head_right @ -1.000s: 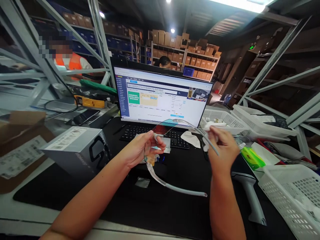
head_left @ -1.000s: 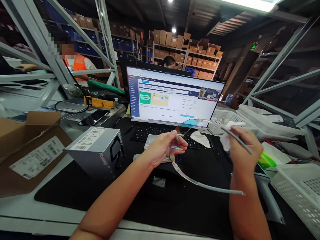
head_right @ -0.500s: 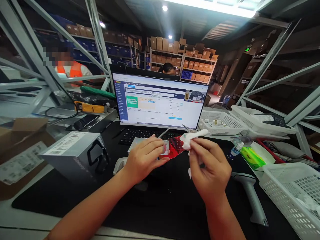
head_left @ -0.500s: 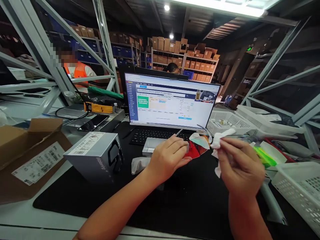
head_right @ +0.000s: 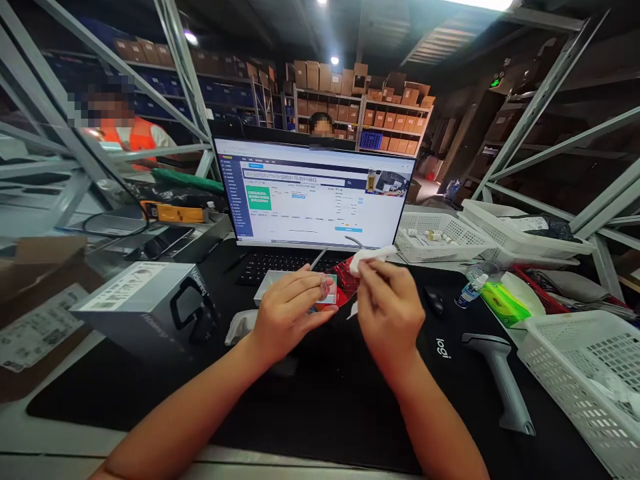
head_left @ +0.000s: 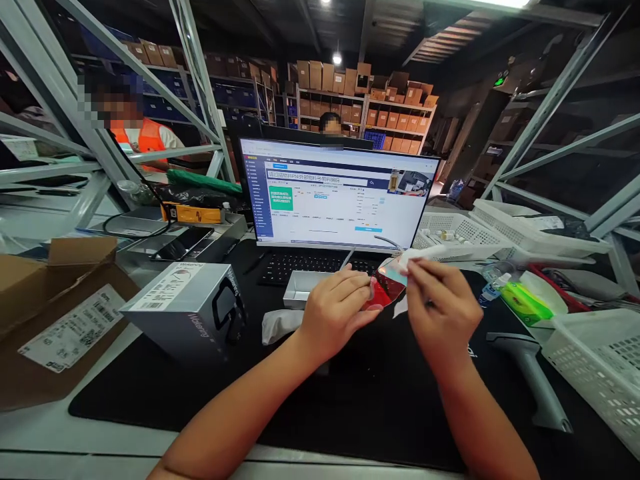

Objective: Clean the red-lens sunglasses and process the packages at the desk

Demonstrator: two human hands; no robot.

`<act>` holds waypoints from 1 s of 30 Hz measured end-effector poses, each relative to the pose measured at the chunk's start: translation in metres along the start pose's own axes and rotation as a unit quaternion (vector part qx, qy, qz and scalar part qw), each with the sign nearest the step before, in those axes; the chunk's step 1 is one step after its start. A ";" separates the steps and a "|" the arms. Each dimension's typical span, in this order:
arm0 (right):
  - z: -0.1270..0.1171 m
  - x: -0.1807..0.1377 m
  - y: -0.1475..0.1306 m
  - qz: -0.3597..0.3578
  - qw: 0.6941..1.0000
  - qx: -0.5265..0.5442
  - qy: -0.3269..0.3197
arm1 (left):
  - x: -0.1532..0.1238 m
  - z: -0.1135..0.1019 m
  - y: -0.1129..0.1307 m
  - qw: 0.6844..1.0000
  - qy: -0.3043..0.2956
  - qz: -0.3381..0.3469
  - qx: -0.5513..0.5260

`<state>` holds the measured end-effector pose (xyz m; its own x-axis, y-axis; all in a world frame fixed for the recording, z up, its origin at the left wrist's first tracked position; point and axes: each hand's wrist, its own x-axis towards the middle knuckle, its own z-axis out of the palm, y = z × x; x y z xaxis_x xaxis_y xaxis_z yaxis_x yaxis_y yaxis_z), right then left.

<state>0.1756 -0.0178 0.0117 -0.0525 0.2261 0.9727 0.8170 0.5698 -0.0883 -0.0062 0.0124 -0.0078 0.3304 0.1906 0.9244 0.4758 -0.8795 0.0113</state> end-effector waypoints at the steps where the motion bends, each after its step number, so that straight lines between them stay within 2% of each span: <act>1: 0.000 0.002 0.004 0.007 1.000 0.003 -0.002 | 0.000 0.000 0.000 1.000 -0.006 -0.008 0.000; 3: 0.002 -0.001 0.001 -0.021 0.999 0.011 -0.026 | -0.001 0.002 0.000 1.000 -0.011 -0.025 0.009; 7: 0.010 -0.020 -0.028 -0.151 0.983 0.017 -0.108 | -0.003 0.003 -0.003 0.998 0.001 -0.041 0.039; 9: 0.011 -0.022 -0.034 -0.164 0.978 0.023 -0.128 | -0.004 0.003 -0.005 0.998 -0.004 -0.037 0.056; 11: 0.008 -0.018 -0.025 -0.132 0.983 0.024 -0.124 | -0.004 0.003 -0.007 0.997 -0.014 -0.052 0.057; 13: 0.004 -0.010 -0.005 -0.062 0.993 0.024 -0.101 | -0.003 0.003 -0.008 0.995 -0.018 -0.089 0.038; 15: 0.002 -0.003 0.018 0.062 0.993 0.057 -0.077 | -0.003 0.003 -0.010 0.992 -0.017 -0.126 0.015; 16: 0.002 0.000 0.028 0.144 0.982 0.104 -0.068 | -0.003 0.003 -0.011 0.990 -0.019 -0.138 0.005; 17: 0.004 0.001 0.036 0.232 0.956 0.169 -0.061 | -0.003 0.003 -0.011 0.989 -0.022 -0.148 -0.002; 19: 0.009 0.001 0.041 0.396 0.861 0.313 -0.060 | -0.003 0.003 -0.011 0.987 -0.028 -0.160 -0.010; 21: 0.015 0.000 0.035 0.502 0.756 0.413 -0.076 | -0.003 0.004 -0.010 0.985 -0.031 -0.169 -0.007; 22: 0.017 -0.001 0.029 0.533 0.715 0.442 -0.094 | -0.004 0.004 -0.009 0.984 -0.034 -0.173 -0.003; 24: 0.019 -0.001 0.015 0.567 0.656 0.479 -0.138 | -0.004 0.005 -0.007 0.983 -0.042 -0.177 0.004; 26: 0.018 0.000 0.004 0.577 0.609 0.512 -0.186 | -0.004 0.004 -0.004 0.982 -0.049 -0.180 0.007; 30: 0.012 0.000 0.004 0.537 0.551 0.584 -0.259 | -0.002 0.001 -0.001 0.979 -0.058 -0.195 0.012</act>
<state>0.1723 -0.0062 0.0093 -0.3020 0.9515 0.0590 -0.3739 -0.0613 -0.9254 -0.0069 0.0129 -0.0102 0.2092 0.5599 0.8017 0.6035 -0.7190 0.3446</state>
